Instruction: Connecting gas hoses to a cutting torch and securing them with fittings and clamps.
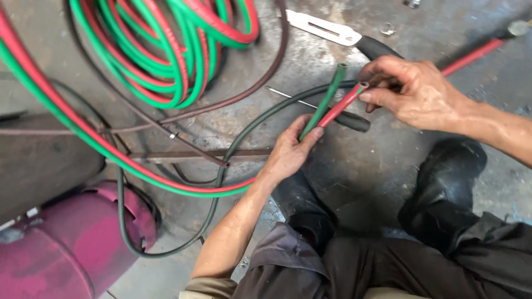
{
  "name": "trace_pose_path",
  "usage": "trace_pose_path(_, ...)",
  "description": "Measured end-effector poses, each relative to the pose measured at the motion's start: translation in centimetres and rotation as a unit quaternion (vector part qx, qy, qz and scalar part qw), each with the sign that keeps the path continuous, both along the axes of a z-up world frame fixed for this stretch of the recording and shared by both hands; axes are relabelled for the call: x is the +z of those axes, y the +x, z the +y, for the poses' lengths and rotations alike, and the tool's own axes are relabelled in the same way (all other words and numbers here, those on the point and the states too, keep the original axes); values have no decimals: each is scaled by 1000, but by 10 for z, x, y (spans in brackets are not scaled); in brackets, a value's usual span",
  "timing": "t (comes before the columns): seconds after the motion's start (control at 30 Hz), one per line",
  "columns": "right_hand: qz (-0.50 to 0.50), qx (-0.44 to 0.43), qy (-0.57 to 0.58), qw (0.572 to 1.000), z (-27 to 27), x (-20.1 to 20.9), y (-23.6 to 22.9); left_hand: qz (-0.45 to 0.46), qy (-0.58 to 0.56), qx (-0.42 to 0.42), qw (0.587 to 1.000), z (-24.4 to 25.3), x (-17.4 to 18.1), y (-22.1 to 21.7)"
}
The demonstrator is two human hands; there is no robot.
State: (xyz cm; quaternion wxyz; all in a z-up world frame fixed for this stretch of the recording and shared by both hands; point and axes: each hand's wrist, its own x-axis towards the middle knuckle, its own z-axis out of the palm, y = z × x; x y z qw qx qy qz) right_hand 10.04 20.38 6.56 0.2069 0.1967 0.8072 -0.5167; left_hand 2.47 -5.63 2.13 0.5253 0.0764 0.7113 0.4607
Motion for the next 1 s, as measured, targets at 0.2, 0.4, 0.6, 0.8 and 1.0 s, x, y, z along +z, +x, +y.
trace_pose_path(0.2,90,39,30,995,-11,-6,-16,19,88,34,995,9,-1,-6)
trace_pose_path(0.4,92,21,13,996,-15,-9,-19,-16,136,66,988,12,-6,-7)
trace_pose_path(0.6,42,60,69,995,9,-24,-37,-33,139,120,982,4,0,-10)
trace_pose_path(0.8,138,111,311,934,24,-95,-64,-33,108,148,982,-3,5,-8)
trace_pose_path(1.0,110,122,336,927,-11,-124,-104,-106,82,151,979,3,13,-5)
